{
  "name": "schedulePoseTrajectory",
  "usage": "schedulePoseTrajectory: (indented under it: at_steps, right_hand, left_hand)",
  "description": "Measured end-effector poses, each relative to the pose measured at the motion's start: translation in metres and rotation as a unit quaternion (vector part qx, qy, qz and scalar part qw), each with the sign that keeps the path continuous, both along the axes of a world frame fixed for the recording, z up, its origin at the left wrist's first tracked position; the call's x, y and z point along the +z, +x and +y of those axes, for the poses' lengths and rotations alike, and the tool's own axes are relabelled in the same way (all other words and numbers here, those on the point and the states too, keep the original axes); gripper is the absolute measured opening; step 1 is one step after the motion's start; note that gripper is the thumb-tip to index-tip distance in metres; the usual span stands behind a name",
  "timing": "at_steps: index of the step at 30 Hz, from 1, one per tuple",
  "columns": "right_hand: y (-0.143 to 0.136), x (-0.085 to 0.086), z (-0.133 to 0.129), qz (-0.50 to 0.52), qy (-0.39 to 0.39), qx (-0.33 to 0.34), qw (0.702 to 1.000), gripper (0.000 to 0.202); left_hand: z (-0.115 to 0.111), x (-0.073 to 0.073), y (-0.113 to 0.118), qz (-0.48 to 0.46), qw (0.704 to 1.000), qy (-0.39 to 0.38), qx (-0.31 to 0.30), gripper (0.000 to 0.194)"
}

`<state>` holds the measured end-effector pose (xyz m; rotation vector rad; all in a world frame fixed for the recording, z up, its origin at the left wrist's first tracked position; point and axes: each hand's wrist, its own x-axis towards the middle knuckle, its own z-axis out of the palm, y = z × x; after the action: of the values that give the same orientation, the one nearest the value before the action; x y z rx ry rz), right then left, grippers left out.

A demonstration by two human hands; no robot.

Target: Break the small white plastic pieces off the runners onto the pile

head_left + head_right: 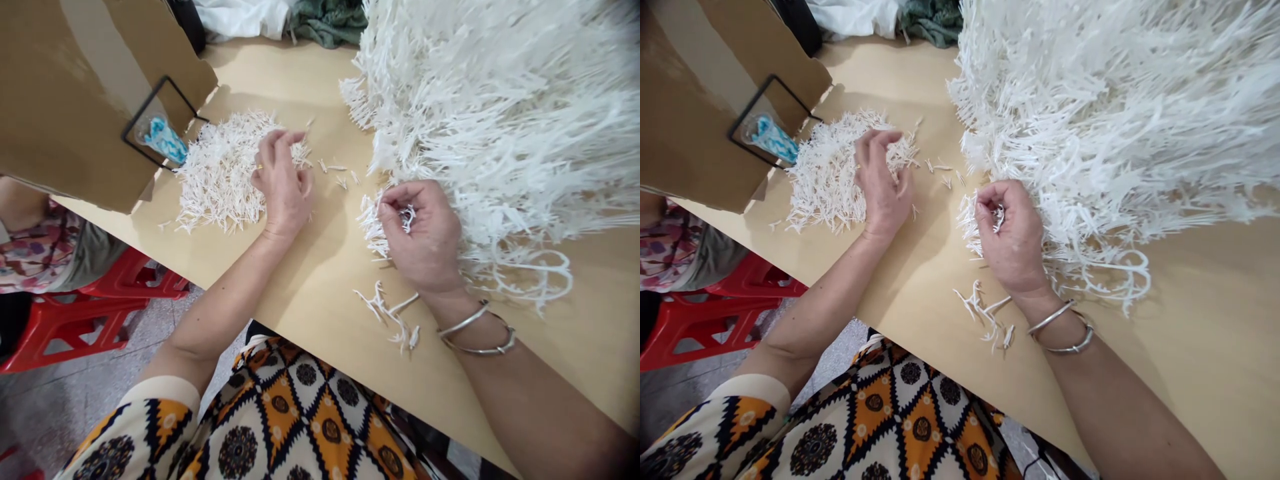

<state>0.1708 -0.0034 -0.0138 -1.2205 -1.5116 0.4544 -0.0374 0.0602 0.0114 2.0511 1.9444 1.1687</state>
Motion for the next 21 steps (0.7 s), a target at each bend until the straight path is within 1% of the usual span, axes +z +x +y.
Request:
schedulePoseTrajectory:
  at_steps: [3,5,7,8,11,14,18,20,21]
  right_hand:
    - [0.0,0.004,0.0,0.046,0.003,0.009,0.999,0.011]
    - [0.0,0.006,-0.001,0.057,0.002,0.021,0.998,0.011]
    - [0.0,0.005,-0.001,0.052,0.006,0.029,0.998,0.01]
    - [0.0,0.004,-0.001,0.045,0.009,0.03,0.998,0.01]
    - [0.0,0.002,-0.001,0.013,0.017,0.027,0.999,0.009]
    - [0.0,0.004,-0.001,-0.029,0.009,0.021,0.999,0.006]
    - [-0.003,0.009,-0.001,-0.071,-0.001,0.039,0.997,0.008]
    - [-0.004,0.013,-0.004,-0.069,-0.001,0.049,0.996,0.008]
    - [-0.005,0.015,-0.006,-0.065,-0.002,0.055,0.996,0.009]
  left_hand:
    - [-0.014,0.007,0.011,0.016,0.99,-0.029,-0.137,0.02]
    - [-0.021,0.01,0.019,0.024,0.976,-0.055,-0.208,0.025]
    - [-0.025,0.011,0.024,0.026,0.967,-0.085,-0.238,0.03]
    - [-0.025,0.011,0.025,0.025,0.964,-0.1,-0.245,0.03]
    - [-0.022,0.01,0.023,0.015,0.957,-0.134,-0.255,0.021]
    - [-0.022,0.008,0.025,0.019,0.96,-0.13,-0.248,0.014]
    - [-0.023,0.003,0.036,0.069,0.974,-0.098,-0.193,0.013]
    - [-0.016,-0.002,0.036,0.078,0.982,-0.083,-0.149,0.015]
    - [-0.011,-0.005,0.032,0.071,0.987,-0.075,-0.12,0.016]
